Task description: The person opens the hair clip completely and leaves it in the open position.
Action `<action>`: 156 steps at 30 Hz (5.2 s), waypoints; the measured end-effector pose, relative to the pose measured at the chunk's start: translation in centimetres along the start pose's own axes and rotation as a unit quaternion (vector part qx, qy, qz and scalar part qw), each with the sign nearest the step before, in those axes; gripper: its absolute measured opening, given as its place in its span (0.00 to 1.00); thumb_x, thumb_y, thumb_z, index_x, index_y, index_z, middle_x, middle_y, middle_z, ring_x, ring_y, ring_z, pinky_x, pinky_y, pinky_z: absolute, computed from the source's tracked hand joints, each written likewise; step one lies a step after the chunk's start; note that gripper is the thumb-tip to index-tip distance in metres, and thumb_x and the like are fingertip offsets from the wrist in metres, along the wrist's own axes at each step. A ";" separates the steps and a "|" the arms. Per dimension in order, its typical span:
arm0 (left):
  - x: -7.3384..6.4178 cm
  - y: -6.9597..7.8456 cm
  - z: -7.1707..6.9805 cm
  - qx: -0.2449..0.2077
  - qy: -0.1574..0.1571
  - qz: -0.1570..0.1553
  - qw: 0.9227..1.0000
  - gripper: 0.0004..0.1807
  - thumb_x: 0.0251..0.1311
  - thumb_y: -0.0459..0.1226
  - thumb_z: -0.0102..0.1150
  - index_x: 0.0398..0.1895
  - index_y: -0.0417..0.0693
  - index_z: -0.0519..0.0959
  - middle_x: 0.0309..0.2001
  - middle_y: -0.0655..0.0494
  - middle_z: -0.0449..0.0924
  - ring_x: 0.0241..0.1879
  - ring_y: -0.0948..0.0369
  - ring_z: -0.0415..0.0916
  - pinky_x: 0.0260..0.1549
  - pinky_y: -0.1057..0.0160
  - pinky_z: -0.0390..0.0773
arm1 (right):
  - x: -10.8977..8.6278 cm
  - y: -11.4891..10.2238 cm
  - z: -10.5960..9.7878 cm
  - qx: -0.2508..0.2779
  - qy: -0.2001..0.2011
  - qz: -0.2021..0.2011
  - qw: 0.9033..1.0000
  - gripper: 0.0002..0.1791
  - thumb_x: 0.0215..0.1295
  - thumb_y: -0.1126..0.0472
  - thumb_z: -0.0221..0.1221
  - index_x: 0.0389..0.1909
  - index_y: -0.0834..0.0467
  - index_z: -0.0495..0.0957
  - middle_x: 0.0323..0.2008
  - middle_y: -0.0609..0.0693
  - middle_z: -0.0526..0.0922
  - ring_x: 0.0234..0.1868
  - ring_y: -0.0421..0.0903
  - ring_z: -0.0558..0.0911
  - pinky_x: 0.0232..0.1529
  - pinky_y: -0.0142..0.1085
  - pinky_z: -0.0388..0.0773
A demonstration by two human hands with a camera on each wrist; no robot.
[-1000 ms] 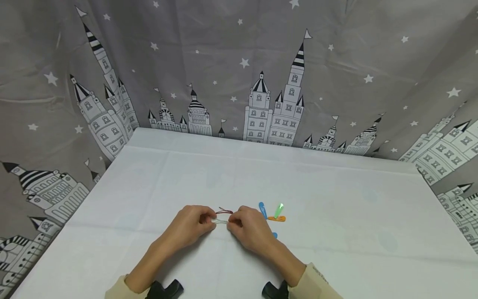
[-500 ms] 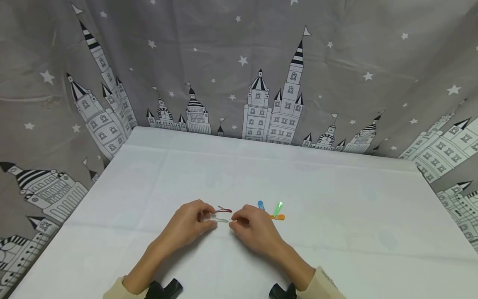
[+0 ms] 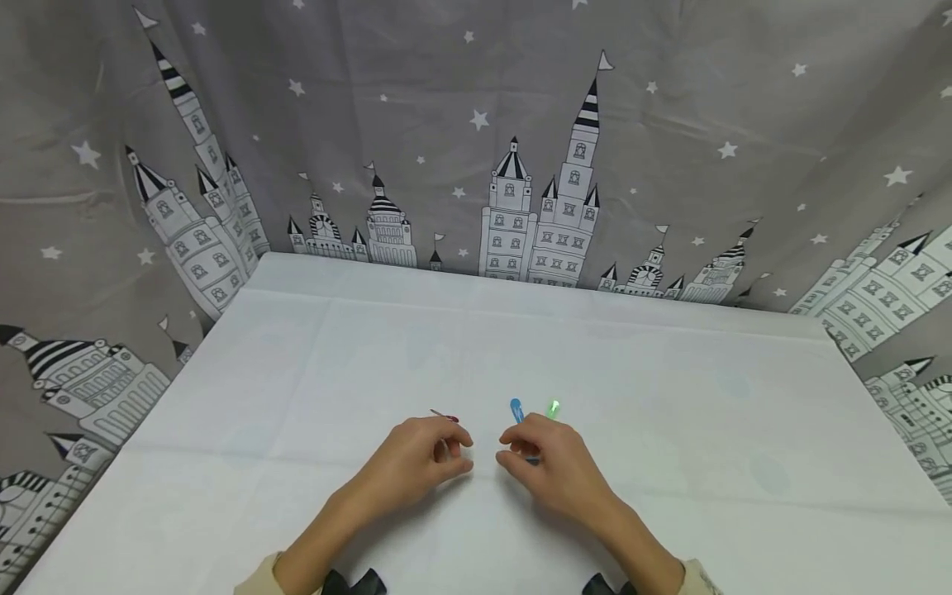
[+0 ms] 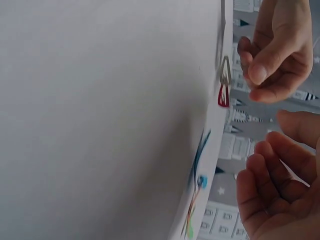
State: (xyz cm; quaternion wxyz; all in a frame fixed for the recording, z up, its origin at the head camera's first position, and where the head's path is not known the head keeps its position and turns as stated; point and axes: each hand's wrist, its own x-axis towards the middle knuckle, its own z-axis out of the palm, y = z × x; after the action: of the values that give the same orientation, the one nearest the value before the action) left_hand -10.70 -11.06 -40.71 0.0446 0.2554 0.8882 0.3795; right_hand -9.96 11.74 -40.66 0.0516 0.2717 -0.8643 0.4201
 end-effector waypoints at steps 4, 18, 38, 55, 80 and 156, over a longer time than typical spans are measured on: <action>0.6 0.4 0.9 0.005 -0.010 0.015 1.000 0.06 0.56 0.34 0.69 0.37 0.47 0.84 0.26 0.70 0.74 0.27 0.72 0.71 0.32 0.66 0.74 | -0.8 0.7 -1.1 -0.012 0.006 0.001 1.000 0.05 0.57 0.68 0.68 0.35 0.60 0.84 0.30 0.41 0.80 0.31 0.36 0.78 0.35 0.34 0.79; 2.3 1.6 3.8 -0.032 -0.005 -0.008 0.999 0.07 0.54 0.32 0.68 0.37 0.43 0.84 0.23 0.67 0.75 0.24 0.71 0.71 0.28 0.67 0.73 | -2.0 2.7 -2.4 -0.020 0.001 0.036 0.999 0.07 0.55 0.70 0.68 0.35 0.59 0.83 0.30 0.39 0.78 0.30 0.35 0.76 0.33 0.33 0.77; 2.5 1.7 4.8 -0.009 0.003 -0.027 1.000 0.06 0.54 0.35 0.69 0.35 0.47 0.84 0.23 0.70 0.73 0.22 0.73 0.67 0.26 0.68 0.69 | -2.7 3.7 -2.0 -0.047 -0.030 0.079 0.995 0.09 0.54 0.68 0.69 0.34 0.53 0.84 0.31 0.39 0.74 0.30 0.36 0.71 0.34 0.32 0.71; 2.5 1.7 5.3 0.010 0.017 -0.035 0.999 0.02 0.55 0.36 0.68 0.32 0.51 0.85 0.21 0.73 0.71 0.20 0.73 0.65 0.23 0.69 0.67 | -2.7 3.6 -1.6 -0.051 -0.036 0.109 0.992 0.08 0.54 0.69 0.68 0.31 0.53 0.84 0.31 0.39 0.72 0.31 0.37 0.70 0.33 0.32 0.70; 2.5 1.4 5.5 0.005 0.025 -0.030 0.999 0.02 0.54 0.38 0.70 0.28 0.54 0.85 0.22 0.73 0.73 0.21 0.73 0.66 0.23 0.69 0.67 | -2.9 3.4 -1.6 -0.026 -0.055 0.109 0.992 0.08 0.57 0.70 0.66 0.30 0.53 0.84 0.31 0.40 0.71 0.32 0.39 0.69 0.34 0.32 0.68; 2.8 1.3 -2.3 -0.094 0.064 0.055 0.992 0.05 0.63 0.33 0.64 0.39 0.44 0.87 0.36 0.63 0.85 0.32 0.66 0.78 0.33 0.64 0.80 | 3.2 -0.4 -1.2 0.153 0.007 0.075 0.985 0.04 0.66 0.66 0.62 0.36 0.60 0.85 0.35 0.46 0.84 0.39 0.44 0.81 0.43 0.40 0.78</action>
State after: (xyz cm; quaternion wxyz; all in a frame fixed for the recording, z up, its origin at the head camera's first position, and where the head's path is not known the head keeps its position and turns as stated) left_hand -13.23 -10.42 -37.90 -0.0093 0.2740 0.8339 0.4791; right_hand -12.62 11.11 -38.59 -0.0158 0.2077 -0.8072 0.5522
